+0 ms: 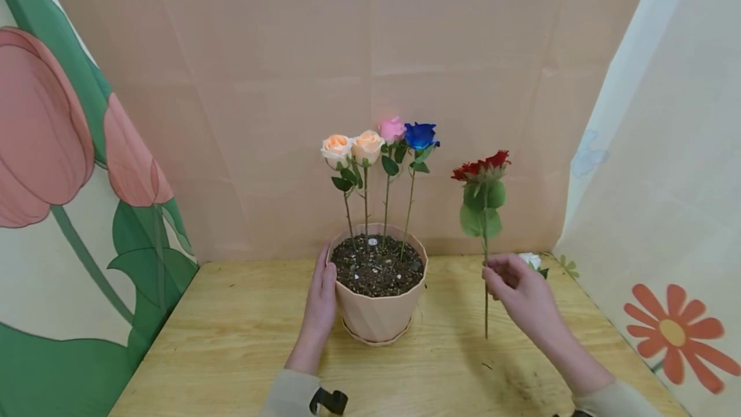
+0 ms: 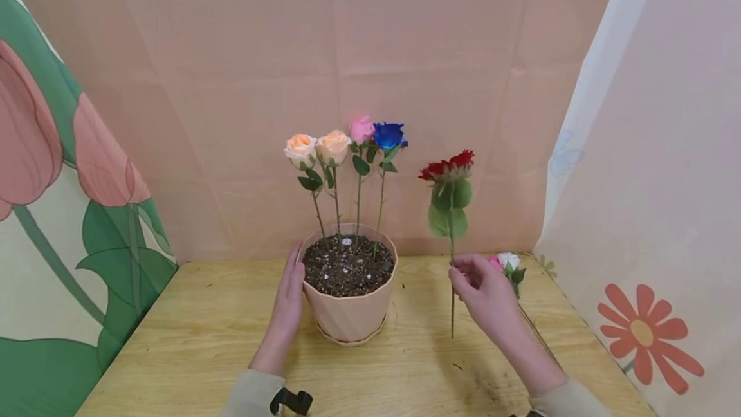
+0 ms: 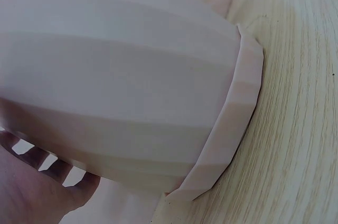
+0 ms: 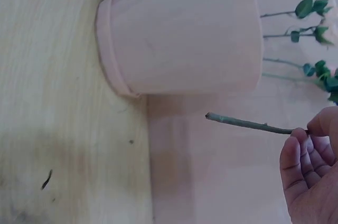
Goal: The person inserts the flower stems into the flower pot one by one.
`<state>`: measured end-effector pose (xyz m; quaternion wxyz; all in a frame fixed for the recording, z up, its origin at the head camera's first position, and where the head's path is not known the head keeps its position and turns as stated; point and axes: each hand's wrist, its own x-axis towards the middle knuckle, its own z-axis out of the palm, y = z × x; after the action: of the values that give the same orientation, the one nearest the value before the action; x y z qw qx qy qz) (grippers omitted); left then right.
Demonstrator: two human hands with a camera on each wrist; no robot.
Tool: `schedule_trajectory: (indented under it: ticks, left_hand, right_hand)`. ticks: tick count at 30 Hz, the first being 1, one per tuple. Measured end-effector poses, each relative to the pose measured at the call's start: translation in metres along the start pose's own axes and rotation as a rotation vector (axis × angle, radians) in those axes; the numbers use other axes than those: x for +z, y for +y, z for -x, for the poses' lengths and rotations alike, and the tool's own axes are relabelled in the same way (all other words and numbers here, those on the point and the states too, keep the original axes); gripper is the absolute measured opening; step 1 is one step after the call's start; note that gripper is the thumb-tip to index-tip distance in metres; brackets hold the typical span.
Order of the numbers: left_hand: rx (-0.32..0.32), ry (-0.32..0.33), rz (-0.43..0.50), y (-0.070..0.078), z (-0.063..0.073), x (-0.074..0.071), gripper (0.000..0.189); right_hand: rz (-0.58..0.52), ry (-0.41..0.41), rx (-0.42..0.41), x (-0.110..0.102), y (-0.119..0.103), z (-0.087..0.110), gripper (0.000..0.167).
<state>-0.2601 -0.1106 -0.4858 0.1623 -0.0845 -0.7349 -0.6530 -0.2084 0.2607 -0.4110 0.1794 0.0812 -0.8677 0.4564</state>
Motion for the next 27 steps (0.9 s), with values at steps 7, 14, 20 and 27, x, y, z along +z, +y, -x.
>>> schedule_trajectory:
  ticks: [7,14,20,27]
  left_hand:
    - [-0.003,-0.007,0.011,0.000,-0.001,0.001,0.054]
    - [-0.005,-0.011,0.013,0.000,0.000,0.000,0.055]
    - [-0.004,-0.016,0.024,0.000,0.000,0.000,0.055]
    - [0.008,-0.013,0.024,-0.002,-0.001,0.000,0.055]
  right_hand:
    - [-0.042,0.034,-0.034,0.006,-0.025,-0.008,0.021]
    - [-0.105,0.061,-0.120,0.018,-0.053,-0.020,0.019]
    - [-0.140,0.067,-0.195,0.030,-0.075,-0.031,0.018]
    - [-0.208,0.052,-0.261,0.047,-0.104,-0.048,0.016]
